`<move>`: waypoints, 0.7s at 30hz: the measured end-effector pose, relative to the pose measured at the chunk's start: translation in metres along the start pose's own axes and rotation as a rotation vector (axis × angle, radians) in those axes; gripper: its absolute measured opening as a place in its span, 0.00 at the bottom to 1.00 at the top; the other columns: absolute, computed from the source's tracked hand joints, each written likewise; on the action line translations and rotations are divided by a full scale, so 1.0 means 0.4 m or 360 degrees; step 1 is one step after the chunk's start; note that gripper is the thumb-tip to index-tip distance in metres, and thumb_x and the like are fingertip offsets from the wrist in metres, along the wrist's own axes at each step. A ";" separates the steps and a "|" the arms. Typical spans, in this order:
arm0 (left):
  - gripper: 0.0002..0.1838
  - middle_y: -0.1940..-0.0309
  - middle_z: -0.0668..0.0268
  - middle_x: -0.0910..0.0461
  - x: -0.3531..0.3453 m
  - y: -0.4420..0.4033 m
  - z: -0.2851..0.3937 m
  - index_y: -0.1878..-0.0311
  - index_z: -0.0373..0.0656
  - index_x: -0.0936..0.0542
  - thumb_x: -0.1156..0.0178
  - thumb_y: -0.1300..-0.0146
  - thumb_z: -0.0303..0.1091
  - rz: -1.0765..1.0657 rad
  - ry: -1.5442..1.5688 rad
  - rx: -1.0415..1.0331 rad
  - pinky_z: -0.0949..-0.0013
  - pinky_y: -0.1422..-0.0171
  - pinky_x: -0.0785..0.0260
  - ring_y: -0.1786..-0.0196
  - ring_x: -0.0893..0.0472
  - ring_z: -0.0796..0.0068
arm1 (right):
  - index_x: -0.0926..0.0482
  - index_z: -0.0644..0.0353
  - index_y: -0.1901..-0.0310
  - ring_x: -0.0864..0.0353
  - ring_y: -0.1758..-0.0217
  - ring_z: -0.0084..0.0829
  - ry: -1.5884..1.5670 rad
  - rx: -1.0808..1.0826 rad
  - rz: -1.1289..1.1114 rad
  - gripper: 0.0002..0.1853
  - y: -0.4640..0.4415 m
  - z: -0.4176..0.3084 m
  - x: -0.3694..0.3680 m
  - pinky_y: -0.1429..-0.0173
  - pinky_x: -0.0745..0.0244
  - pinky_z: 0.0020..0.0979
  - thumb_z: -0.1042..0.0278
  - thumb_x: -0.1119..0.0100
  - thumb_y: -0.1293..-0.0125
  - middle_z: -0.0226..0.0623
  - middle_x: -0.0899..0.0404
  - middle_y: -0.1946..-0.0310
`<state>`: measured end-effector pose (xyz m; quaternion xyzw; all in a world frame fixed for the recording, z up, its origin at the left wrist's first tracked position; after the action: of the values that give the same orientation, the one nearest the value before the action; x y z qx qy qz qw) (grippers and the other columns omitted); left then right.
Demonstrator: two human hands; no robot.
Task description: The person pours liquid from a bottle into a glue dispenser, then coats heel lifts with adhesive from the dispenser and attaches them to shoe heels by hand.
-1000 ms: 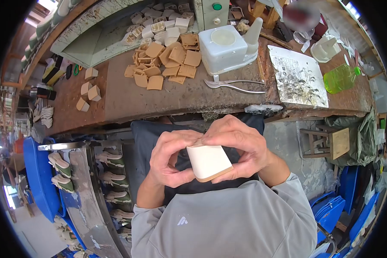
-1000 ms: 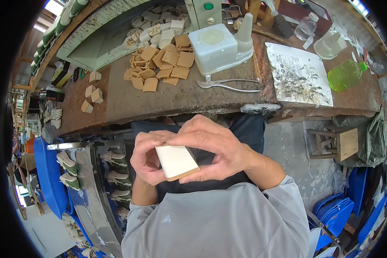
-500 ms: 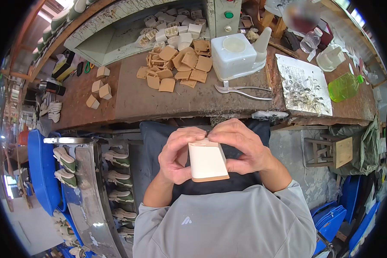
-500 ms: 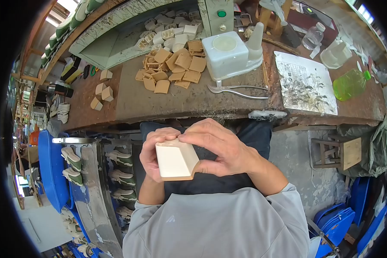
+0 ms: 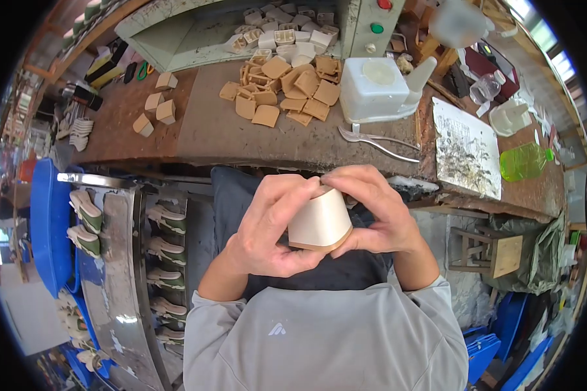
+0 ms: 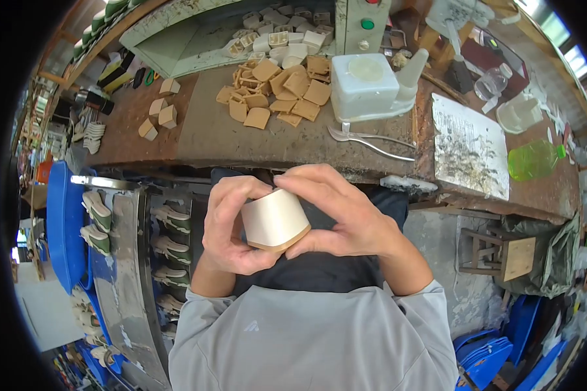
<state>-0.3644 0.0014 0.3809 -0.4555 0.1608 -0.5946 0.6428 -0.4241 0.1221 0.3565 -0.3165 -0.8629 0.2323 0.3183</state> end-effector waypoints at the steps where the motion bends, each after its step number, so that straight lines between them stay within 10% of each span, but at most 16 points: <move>1: 0.36 0.50 0.54 0.23 0.011 -0.002 -0.009 0.42 0.30 0.22 0.23 0.59 0.28 0.0090 0.0061 0.0106 0.61 0.50 0.25 0.52 0.21 0.59 | 0.28 0.67 0.35 0.26 0.37 0.42 -0.0044 -0.0013 0.0029 0.47 0.005 0.014 0.001 0.37 0.28 0.38 0.50 0.19 0.54 0.47 0.28 0.40; 5: 0.35 0.54 0.55 0.21 0.025 0.017 -0.043 0.43 0.30 0.21 0.20 0.57 0.31 0.0006 0.0068 0.0061 0.60 0.51 0.24 0.55 0.20 0.57 | 0.26 0.67 0.37 0.27 0.36 0.39 -0.0400 -0.0200 0.0172 0.44 0.029 0.095 -0.028 0.35 0.29 0.37 0.54 0.18 0.54 0.45 0.26 0.41; 11: 0.34 0.56 0.61 0.22 0.082 0.193 -0.336 0.40 0.40 0.21 0.21 0.52 0.35 0.0047 -0.0056 0.0948 0.66 0.48 0.29 0.53 0.22 0.62 | 0.33 0.63 0.29 0.25 0.39 0.35 -0.0718 -0.0831 0.0105 0.46 0.038 0.367 -0.192 0.37 0.29 0.34 0.64 0.19 0.49 0.43 0.29 0.37; 16: 0.35 0.57 0.58 0.23 0.280 0.110 -0.247 0.43 0.36 0.21 0.19 0.58 0.29 0.0382 -0.0879 0.0530 0.64 0.51 0.26 0.56 0.21 0.61 | 0.33 0.62 0.29 0.23 0.42 0.35 -0.0171 -0.0945 -0.0033 0.44 0.039 0.496 -0.196 0.40 0.27 0.34 0.61 0.21 0.46 0.45 0.28 0.37; 21: 0.37 0.59 0.57 0.25 0.235 0.034 -0.192 0.42 0.35 0.22 0.20 0.60 0.28 0.0130 -0.0592 0.0329 0.62 0.54 0.26 0.57 0.22 0.58 | 0.29 0.64 0.33 0.23 0.38 0.41 -0.0276 -0.0294 0.0011 0.49 -0.183 0.269 -0.172 0.36 0.28 0.37 0.52 0.18 0.56 0.44 0.23 0.40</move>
<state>-0.3911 -0.1163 0.3609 -0.4822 -0.0042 -0.4869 0.7283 -0.4871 0.0024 0.2988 -0.3263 -0.9038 0.1795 0.2111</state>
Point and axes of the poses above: each hand's wrist, its own y-axis away from the middle knuckle, its own x-axis out of the back of the hand, z = x × y, the point moved 10 cm from there along -y, towards the middle knuckle
